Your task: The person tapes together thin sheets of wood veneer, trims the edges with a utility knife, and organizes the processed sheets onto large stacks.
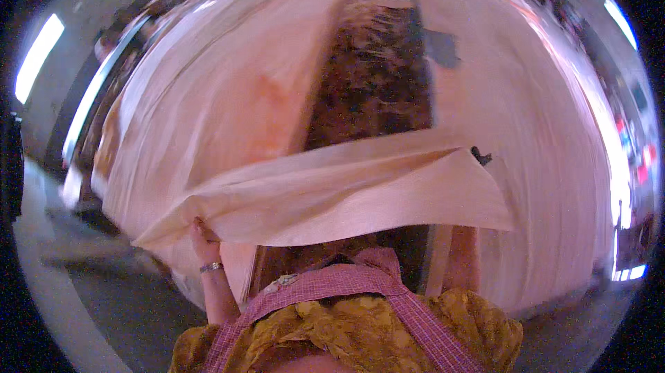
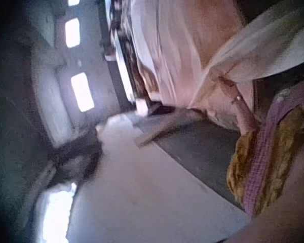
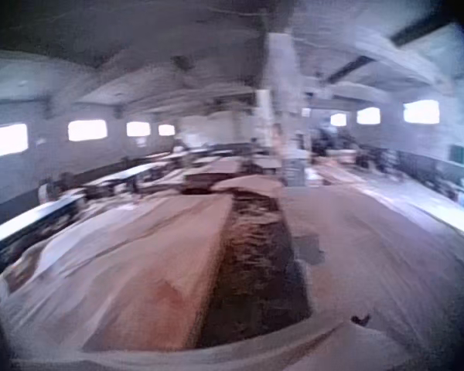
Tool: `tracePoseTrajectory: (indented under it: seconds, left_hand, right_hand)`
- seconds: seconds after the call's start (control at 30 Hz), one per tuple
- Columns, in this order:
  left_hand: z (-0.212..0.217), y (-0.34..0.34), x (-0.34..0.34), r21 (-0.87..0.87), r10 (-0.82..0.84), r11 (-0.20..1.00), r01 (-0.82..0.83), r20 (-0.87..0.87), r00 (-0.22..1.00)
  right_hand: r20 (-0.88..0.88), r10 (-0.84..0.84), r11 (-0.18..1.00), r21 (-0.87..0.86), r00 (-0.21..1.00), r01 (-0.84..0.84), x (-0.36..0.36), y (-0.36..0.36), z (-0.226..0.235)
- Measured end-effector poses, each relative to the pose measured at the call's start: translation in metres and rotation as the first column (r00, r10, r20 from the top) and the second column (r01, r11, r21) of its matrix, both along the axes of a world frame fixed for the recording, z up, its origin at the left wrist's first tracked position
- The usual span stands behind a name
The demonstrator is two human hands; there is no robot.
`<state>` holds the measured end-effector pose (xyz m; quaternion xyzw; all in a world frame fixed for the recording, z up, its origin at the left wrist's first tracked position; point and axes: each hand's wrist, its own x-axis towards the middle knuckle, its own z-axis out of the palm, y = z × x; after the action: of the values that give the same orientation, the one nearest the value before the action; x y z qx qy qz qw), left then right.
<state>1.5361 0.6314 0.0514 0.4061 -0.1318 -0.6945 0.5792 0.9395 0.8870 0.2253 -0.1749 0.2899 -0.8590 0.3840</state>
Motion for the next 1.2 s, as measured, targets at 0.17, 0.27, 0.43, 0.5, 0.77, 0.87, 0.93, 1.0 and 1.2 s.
tracePoseTrajectory:
  seconds: [0.17, 0.27, 0.43, 0.5, 0.77, 0.87, 0.93, 1.0, 1.2]
  left_hand:
    - [0.046, -0.147, -0.121, -0.054, -0.072, 0.995, 0.085, 0.206, 0.976]
    - [0.088, -0.247, -0.230, -0.128, -0.255, 0.946, 0.299, 0.280, 0.926]
    - [0.063, -0.362, -0.463, -0.248, -0.582, 0.699, 0.670, 0.347, 0.736]
    - [0.079, -0.396, -0.575, -0.322, -0.582, 0.657, 0.681, 0.357, 0.730]
    - [0.088, -0.477, -0.992, -0.292, -0.840, 0.329, 0.898, 0.344, 0.420]
    - [0.118, -0.463, -1.127, -0.268, -0.897, 0.127, 0.955, 0.381, 0.226]
    - [0.141, -0.430, -1.193, -0.267, -0.904, 0.015, 0.964, 0.408, 0.127]
    - [0.178, -0.383, -1.227, -0.290, -0.915, -0.098, 0.952, 0.402, 0.028]
    - [0.225, -0.310, -1.280, -0.616, -0.985, -0.125, 0.778, 0.173, -0.020]
  right_hand:
    - [0.093, -0.178, 0.984, 0.016, 0.980, 0.178, -0.024, 0.016, -0.031]
    - [0.138, -0.297, 0.955, 0.033, 0.945, 0.295, -0.047, 0.015, -0.043]
    - [0.148, -0.486, 0.874, 0.080, 0.861, 0.480, -0.104, 0.054, -0.099]
    - [0.148, -0.581, 0.813, 0.123, 0.800, 0.569, -0.127, 0.053, -0.117]
    - [0.025, -0.881, 0.438, 0.417, 0.472, 0.796, -0.196, 0.043, -0.180]
    - [-0.184, -0.923, 0.195, 0.533, 0.337, 0.823, -0.216, 0.030, -0.168]
    - [-0.433, -0.874, -0.072, 0.563, 0.220, 0.823, -0.223, 0.022, -0.165]
    - [-0.414, -0.886, -0.127, 0.650, 0.209, 0.750, -0.219, -0.002, -0.131]
    - [-0.581, -0.796, -0.362, 0.683, 0.170, 0.635, -0.197, 0.031, -0.125]
